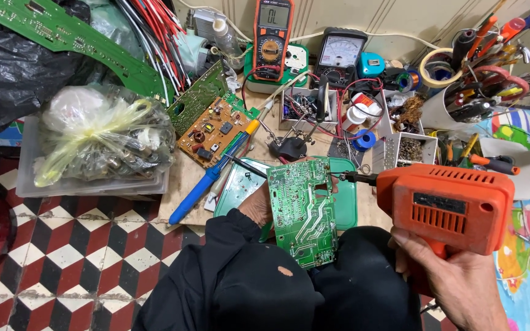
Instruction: The person is using a desoldering iron and other tools to remove electronic components from circuit boards while inspecting them with a magnifying glass.
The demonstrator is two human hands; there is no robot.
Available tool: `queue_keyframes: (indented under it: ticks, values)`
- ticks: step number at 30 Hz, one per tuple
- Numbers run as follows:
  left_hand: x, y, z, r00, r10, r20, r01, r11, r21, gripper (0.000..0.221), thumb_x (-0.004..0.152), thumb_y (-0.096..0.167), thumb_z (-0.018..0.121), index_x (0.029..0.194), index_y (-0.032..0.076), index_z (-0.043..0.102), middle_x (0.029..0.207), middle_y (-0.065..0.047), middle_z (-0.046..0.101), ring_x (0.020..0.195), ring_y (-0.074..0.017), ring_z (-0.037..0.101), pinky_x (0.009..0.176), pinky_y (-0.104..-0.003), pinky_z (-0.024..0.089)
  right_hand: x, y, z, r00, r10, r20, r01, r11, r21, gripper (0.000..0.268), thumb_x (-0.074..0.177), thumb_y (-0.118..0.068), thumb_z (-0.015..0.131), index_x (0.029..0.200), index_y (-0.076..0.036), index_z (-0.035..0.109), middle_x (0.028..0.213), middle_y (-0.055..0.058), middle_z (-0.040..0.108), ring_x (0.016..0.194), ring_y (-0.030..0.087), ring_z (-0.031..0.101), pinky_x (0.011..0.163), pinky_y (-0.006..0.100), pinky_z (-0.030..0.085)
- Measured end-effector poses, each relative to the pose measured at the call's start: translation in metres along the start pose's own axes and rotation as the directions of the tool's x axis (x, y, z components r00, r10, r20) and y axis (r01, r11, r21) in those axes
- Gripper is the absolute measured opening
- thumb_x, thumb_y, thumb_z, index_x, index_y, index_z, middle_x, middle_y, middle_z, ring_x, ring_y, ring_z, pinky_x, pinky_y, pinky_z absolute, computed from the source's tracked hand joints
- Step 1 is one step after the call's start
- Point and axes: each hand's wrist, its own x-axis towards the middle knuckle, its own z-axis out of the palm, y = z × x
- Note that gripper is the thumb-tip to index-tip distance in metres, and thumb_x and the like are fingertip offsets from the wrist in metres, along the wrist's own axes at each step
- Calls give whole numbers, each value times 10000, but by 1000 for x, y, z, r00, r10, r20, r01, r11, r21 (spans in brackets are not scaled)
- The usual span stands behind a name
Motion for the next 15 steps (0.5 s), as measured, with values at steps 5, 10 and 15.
queue_keyframes:
  ticks: [5, 10, 15]
  values:
    - [-1, 1, -2, 1000, 3, -7, -3, 1000, -4, 478, 1120, 570, 476, 878, 167, 387, 764, -59, 465, 640, -161, 413, 609, -298, 352, -1, -4, 1, 1000, 0, -2, 0, 1000, -22, 150, 975, -1, 834, 1043, 132, 824, 680, 281, 758, 514, 345, 621, 479, 433, 477]
    - [5, 0, 1, 1000, -1, -11, 1, 1000, -8, 485, 1120, 575, 474, 870, 170, 383, 755, -58, 461, 631, -161, 410, 602, -297, 350, -1, -6, 0, 998, 62, -11, -62, 998, -29, 161, 987, -10, 835, 1053, 136, 831, 687, 297, 756, 516, 352, 606, 474, 438, 458]
    - [0, -1, 0, 1000, -3, -20, 3, 1000, -15, 494, 1121, 582, 471, 861, 173, 377, 744, -56, 457, 618, -160, 405, 592, -297, 347, -1, -8, 0, 999, 43, 7, -43, 998, -43, 152, 989, -15, 829, 1031, 132, 831, 667, 289, 746, 499, 349, 600, 462, 443, 464]
